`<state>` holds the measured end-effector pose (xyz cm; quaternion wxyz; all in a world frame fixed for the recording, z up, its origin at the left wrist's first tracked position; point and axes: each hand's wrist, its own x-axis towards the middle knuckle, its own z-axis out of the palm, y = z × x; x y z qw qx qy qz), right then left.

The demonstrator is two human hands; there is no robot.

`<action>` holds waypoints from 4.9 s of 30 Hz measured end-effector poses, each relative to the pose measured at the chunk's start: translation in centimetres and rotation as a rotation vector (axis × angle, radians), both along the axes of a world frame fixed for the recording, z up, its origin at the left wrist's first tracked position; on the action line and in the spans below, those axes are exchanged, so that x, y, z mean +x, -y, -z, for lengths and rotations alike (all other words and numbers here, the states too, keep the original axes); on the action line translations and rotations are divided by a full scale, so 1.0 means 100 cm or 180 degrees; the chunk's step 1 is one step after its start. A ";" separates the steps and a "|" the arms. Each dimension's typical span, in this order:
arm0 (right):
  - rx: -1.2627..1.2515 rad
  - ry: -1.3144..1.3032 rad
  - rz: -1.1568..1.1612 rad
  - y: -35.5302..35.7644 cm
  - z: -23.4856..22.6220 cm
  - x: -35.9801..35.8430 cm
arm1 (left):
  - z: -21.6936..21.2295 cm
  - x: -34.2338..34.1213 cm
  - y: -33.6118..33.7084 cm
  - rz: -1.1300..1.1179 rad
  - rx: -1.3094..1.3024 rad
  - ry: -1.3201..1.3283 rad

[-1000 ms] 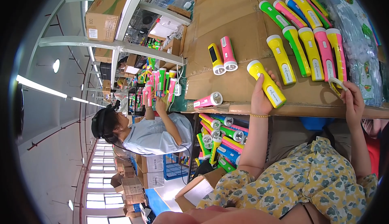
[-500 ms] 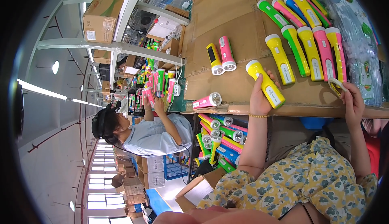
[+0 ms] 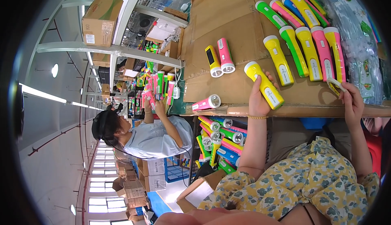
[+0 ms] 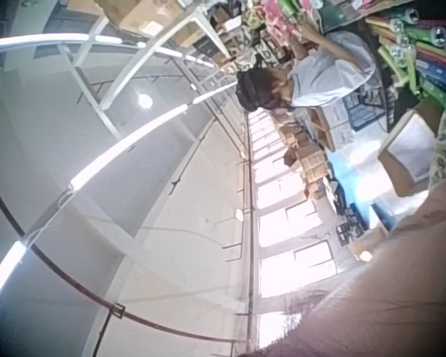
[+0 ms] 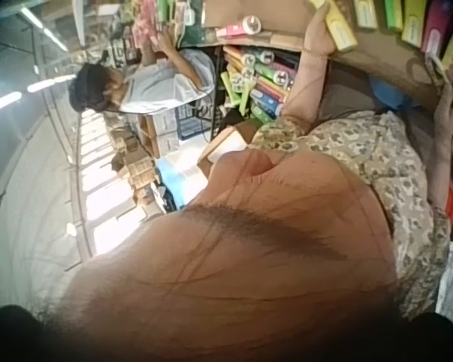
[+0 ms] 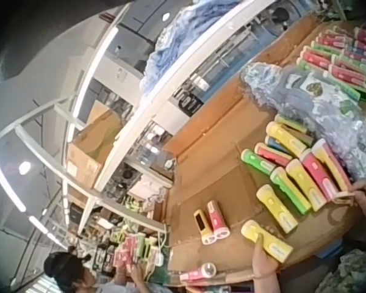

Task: Sort and organize colored flashlights on a workbench in a factory environment.

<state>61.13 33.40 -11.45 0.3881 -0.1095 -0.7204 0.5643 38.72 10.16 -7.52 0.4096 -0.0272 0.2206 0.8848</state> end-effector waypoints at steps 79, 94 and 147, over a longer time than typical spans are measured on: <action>-0.5911 -0.1476 -0.2274 -0.004 -0.025 -0.010 | -0.006 0.104 -0.052 0.0431 -0.1359 -0.3013; 0.1782 0.0933 0.0082 0.009 -0.058 0.006 | -0.019 0.110 -0.045 0.0456 -0.0829 -0.2898; -0.1609 -0.0329 -0.0935 0.011 -0.046 -0.005 | -0.018 0.087 -0.039 0.0640 -0.0524 -0.0670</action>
